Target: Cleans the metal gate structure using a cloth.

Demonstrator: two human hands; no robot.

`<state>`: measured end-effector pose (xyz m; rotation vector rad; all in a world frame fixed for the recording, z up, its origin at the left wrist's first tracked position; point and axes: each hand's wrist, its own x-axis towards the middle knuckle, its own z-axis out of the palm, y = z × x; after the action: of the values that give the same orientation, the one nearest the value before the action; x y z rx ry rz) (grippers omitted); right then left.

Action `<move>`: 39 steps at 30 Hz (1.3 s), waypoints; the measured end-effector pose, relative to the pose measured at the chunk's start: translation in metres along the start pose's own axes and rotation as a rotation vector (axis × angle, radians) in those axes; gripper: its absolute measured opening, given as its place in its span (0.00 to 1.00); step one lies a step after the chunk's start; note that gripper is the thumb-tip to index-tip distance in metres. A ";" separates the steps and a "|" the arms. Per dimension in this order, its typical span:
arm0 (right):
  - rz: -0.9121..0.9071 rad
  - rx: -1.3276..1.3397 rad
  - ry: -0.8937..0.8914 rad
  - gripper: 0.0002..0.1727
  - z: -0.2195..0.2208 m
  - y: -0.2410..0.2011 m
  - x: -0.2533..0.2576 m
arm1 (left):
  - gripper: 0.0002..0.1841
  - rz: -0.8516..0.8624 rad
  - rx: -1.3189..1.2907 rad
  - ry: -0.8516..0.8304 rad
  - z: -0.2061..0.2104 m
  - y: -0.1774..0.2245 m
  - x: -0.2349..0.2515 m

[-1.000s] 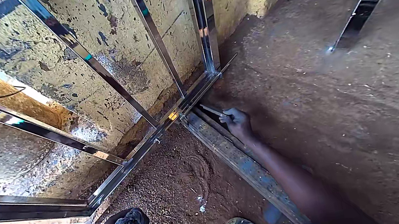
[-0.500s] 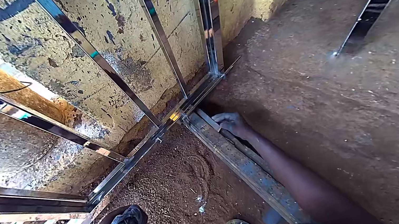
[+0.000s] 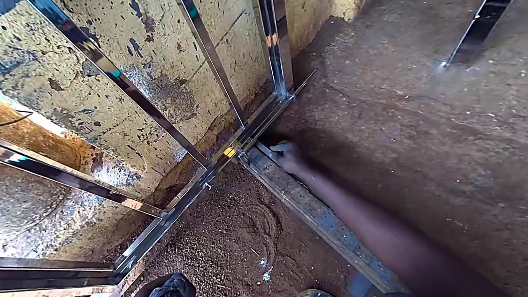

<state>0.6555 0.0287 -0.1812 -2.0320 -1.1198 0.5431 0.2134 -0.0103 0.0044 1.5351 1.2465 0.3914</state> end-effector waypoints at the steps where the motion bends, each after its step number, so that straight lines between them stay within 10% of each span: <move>1: -0.015 0.009 0.011 0.17 0.002 0.001 0.001 | 0.23 -0.004 -0.007 0.001 0.001 0.001 0.001; 39: 0.031 0.283 0.048 0.18 -0.001 0.020 0.007 | 0.24 0.003 0.032 0.015 -0.001 0.004 0.006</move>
<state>0.6706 0.0279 -0.1958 -1.8096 -0.9276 0.6281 0.2170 -0.0043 0.0066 1.5635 1.2674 0.3869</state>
